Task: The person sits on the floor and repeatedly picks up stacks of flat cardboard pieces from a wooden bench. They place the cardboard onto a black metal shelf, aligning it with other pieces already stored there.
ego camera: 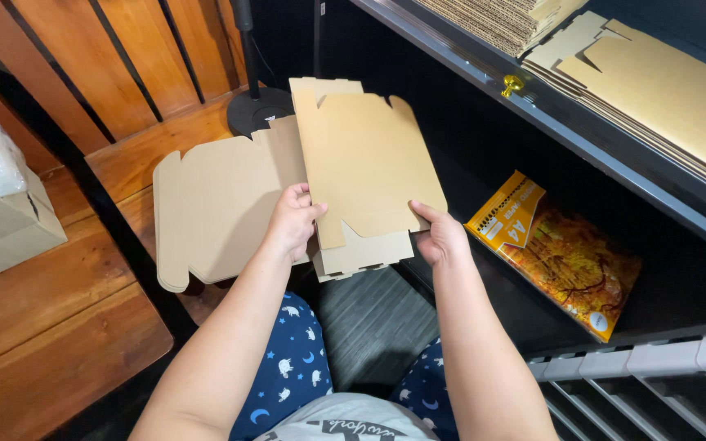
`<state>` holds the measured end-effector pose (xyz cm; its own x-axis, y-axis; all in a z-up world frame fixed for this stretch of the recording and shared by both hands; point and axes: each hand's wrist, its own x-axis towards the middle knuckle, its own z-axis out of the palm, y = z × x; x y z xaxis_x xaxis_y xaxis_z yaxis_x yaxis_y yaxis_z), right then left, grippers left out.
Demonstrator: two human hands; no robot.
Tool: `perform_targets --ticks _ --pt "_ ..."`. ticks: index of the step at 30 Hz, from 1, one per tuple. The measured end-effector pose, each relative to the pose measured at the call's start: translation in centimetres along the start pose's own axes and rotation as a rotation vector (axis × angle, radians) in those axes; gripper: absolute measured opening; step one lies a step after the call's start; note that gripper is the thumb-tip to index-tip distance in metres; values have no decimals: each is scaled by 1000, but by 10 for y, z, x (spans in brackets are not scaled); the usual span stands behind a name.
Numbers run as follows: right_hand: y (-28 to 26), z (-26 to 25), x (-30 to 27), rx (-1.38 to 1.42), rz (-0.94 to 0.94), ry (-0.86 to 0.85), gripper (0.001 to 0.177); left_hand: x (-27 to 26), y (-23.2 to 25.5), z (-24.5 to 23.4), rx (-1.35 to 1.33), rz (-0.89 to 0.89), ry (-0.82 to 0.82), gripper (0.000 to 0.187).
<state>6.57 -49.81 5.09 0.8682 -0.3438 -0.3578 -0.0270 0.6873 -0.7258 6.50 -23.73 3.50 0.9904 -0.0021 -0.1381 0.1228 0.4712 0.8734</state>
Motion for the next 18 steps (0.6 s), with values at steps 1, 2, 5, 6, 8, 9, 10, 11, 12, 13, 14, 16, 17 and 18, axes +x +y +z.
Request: perform_targets --ticks 1,2,5,6,8,9,10,11,12,13,14,16,17,18 --pt "-6 6 -10 0 0 0 69 -3 4 2 0 0 0 59" --pt "-12 12 -20 -33 -9 -14 69 -7 7 3 4 12 2 57" --pt "-36 37 -54 -95 -86 -68 62 -3 9 2 30 8 12 57" --pt "-45 46 -66 -123 -152 -107 56 0 8 0 51 -8 22 61" --pt "-62 59 -96 -233 -219 -138 49 -6 19 4 63 -21 14 63" --pt "-71 65 -111 -344 -286 -166 43 -9 24 7 74 -36 6 64" --pt "-77 72 -126 -344 -287 -165 43 -17 40 12 74 -36 4 64" --pt "-82 79 -140 -443 -387 -187 37 -25 55 17 57 -87 -33 63" --pt "-87 86 -155 -543 -487 -209 31 -33 70 22 40 -138 -70 62" --pt "-88 88 -158 -544 -485 -209 31 -24 69 16 39 -139 -68 62" --pt "-89 91 -162 -624 -569 -230 28 -15 68 10 9 -145 -90 64" --pt "-88 92 -167 -702 -651 -254 26 -4 73 -2 -20 -150 -109 68" --pt "-86 90 -168 -825 -700 -224 22 -1 79 -6 -58 -174 -170 77" --pt "-85 89 -169 -949 -748 -193 19 1 85 -10 -95 -199 -230 87"
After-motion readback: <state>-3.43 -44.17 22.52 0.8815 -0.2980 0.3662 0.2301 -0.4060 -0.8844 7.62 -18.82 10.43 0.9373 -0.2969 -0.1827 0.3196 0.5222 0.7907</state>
